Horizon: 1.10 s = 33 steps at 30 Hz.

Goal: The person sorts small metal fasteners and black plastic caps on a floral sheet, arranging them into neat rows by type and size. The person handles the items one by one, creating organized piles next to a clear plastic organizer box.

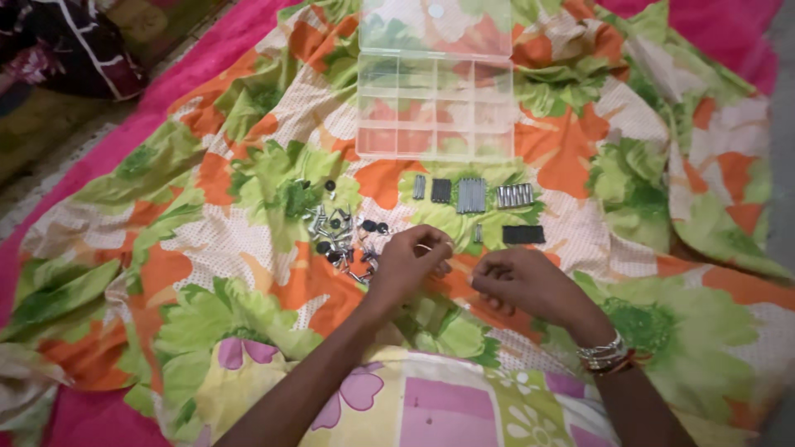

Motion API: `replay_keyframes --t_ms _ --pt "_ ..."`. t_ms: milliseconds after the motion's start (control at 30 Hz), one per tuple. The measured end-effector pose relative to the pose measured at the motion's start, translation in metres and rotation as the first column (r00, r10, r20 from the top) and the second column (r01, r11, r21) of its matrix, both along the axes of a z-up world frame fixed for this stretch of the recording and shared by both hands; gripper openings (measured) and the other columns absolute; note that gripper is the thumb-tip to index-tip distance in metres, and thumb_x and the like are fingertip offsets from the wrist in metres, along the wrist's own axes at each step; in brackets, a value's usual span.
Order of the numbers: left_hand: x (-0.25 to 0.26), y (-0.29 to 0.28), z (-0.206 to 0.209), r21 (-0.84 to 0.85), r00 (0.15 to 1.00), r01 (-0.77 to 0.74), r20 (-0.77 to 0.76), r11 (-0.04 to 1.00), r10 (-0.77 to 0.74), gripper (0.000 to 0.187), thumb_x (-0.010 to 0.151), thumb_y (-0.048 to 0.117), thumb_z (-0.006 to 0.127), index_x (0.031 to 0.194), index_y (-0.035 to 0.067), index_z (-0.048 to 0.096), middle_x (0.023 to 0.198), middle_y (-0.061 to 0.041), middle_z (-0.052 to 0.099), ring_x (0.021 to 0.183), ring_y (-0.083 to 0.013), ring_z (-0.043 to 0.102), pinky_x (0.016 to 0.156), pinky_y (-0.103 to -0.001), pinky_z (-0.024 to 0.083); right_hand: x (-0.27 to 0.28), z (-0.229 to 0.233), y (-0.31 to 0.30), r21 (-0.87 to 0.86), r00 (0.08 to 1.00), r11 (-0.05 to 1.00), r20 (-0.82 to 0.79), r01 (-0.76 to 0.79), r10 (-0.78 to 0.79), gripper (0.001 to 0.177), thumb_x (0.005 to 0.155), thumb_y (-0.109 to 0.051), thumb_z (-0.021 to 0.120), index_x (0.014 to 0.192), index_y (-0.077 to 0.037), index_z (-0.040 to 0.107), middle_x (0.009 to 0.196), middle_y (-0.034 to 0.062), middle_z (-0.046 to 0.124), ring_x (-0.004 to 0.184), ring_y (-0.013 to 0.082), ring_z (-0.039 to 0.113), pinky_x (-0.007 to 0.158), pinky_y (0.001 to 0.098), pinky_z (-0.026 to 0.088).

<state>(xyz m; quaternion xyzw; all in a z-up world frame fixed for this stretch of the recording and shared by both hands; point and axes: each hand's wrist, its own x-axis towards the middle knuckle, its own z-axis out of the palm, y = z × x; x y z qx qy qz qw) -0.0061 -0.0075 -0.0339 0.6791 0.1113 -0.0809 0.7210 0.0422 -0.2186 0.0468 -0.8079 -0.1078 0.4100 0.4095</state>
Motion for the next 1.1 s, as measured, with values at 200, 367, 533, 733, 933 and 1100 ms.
replay_keyframes --t_ms 200,367,533,733,933,1100 --pt "0.002 0.014 -0.02 -0.033 0.999 -0.027 -0.028 0.999 0.027 0.02 0.09 0.016 0.073 0.098 -0.003 0.072 0.08 -0.006 0.074 0.068 -0.0128 0.072 0.064 -0.028 0.06 -0.008 -0.003 0.001 -0.022 0.999 0.999 0.018 -0.026 0.027 0.03 0.093 -0.028 0.067 0.089 0.001 0.075 0.073 0.0057 0.074 0.062 0.0115 0.069 0.058 0.0279 0.06" --pt "0.017 0.01 -0.019 -0.114 0.994 -0.004 -0.11 0.993 -0.009 0.019 0.088 0.016 0.073 0.094 -0.002 0.072 0.077 -0.007 0.073 0.065 -0.0125 0.07 0.058 -0.03 0.06 -0.003 -0.001 -0.006 0.007 0.999 0.999 -0.017 0.043 -0.042 0.03 0.091 -0.027 0.068 0.088 0.002 0.076 0.071 0.0067 0.073 0.06 0.0125 0.07 0.057 0.0294 0.06" --pt "0.051 -0.011 -0.015 -0.031 0.995 0.072 -0.063 0.997 -0.074 0.017 0.086 0.013 0.074 0.09 -0.003 0.075 0.074 -0.008 0.074 0.061 -0.0135 0.072 0.056 -0.029 0.059 -0.003 -0.004 -0.002 -0.142 0.991 0.981 -0.002 -0.132 0.133 0.028 0.092 -0.029 0.067 0.087 -0.003 0.076 0.067 0.0032 0.072 0.056 0.01 0.069 0.055 0.0268 0.059" --pt "0.064 -0.029 -0.021 0.206 0.997 0.056 -0.058 0.977 -0.045 0.016 0.085 0.013 0.073 0.083 -0.002 0.077 0.066 -0.008 0.073 0.055 -0.0141 0.07 0.052 -0.03 0.056 0.001 -0.008 0.004 -0.18 0.985 0.97 -0.084 -0.161 0.148 0.029 0.093 -0.031 0.065 0.085 -0.003 0.071 0.063 0.0035 0.067 0.051 0.0109 0.065 0.049 0.0271 0.055" --pt "0.06 -0.031 -0.03 0.255 1.0 0.006 -0.004 0.967 -0.005 0.017 0.083 0.014 0.074 0.085 -0.002 0.078 0.07 -0.01 0.077 0.056 -0.0131 0.073 0.054 -0.028 0.058 0.006 -0.017 0.007 -0.166 0.98 0.966 -0.054 -0.196 0.189 0.029 0.091 -0.032 0.066 0.082 -0.005 0.073 0.06 0.0026 0.065 0.048 0.0101 0.061 0.046 0.0283 0.051" --pt "0.064 -0.033 -0.031 0.275 1.0 -0.015 -0.018 0.961 0.021 0.018 0.081 0.015 0.075 0.087 -0.002 0.079 0.073 -0.009 0.078 0.056 -0.0132 0.073 0.054 -0.029 0.059 0.009 -0.021 0.006 -0.147 0.974 0.963 -0.015 -0.224 0.225 0.032 0.09 -0.032 0.066 0.077 -0.002 0.071 0.057 0.0054 0.065 0.045 0.0126 0.061 0.045 0.0297 0.051"
